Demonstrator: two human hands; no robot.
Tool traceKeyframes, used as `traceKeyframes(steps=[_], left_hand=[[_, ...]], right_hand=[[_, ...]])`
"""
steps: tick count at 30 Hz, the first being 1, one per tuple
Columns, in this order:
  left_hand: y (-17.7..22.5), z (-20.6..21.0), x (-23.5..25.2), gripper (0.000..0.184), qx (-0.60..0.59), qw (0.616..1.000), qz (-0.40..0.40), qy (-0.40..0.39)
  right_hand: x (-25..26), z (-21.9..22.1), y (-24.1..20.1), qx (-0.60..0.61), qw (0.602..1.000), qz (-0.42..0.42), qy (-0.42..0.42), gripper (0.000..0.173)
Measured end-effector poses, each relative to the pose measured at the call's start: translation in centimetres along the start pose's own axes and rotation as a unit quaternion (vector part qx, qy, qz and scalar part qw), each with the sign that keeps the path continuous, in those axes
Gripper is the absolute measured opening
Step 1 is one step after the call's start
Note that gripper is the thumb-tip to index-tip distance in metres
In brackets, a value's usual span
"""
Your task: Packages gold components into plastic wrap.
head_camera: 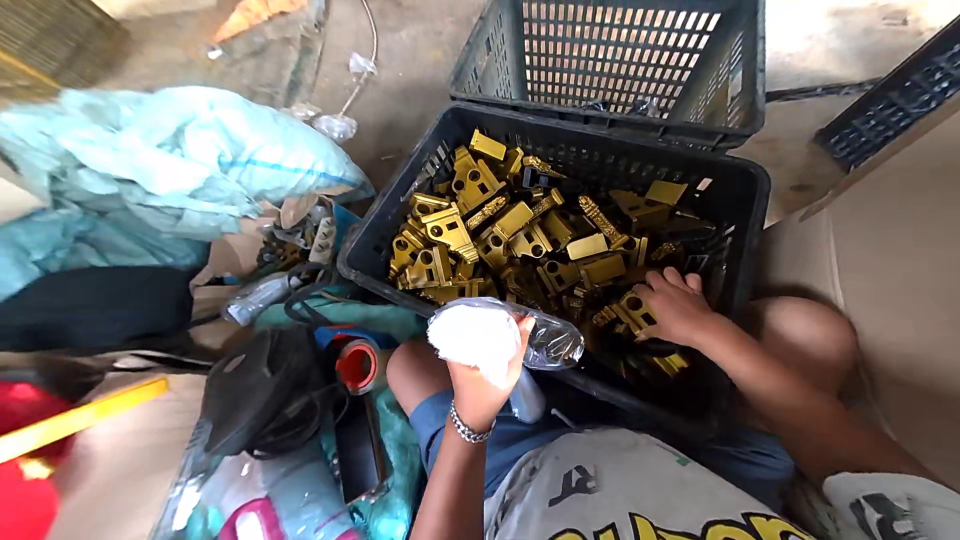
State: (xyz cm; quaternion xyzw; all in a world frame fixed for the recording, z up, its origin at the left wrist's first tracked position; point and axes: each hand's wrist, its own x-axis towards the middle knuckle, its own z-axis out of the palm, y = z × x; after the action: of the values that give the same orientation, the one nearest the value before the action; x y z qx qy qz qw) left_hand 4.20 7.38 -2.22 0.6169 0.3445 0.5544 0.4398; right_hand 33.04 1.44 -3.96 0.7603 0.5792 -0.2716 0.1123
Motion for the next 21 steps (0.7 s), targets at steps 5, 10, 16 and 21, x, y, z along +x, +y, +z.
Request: traceKeyframes(steps=[5,10,16,21], left_hand=[[0.6,0.6,0.5,0.039,0.045,0.998,0.025,0.025],[0.6,0.1,0.6,0.032,0.026,0.999,0.044,-0.014],[0.5,-0.9,0.2,0.036,0.07,0.995,0.077,-0.001],[1.6,2.5,0.0,0.038,0.005,0.999,-0.026,0.034]], right_hand=[[0.5,-0.8,0.8,0.102,0.994,-0.046,-0.014,0.053],[2.3,-0.5,1.0,0.045,0.997,0.007,-0.056,0.082],[-2.7,-3.2,0.1,0.229,0.943,-0.146,0.191,0.045],[-6.8,-2.7,-6.1,0.61,0.738,-0.282,0.062,0.058]])
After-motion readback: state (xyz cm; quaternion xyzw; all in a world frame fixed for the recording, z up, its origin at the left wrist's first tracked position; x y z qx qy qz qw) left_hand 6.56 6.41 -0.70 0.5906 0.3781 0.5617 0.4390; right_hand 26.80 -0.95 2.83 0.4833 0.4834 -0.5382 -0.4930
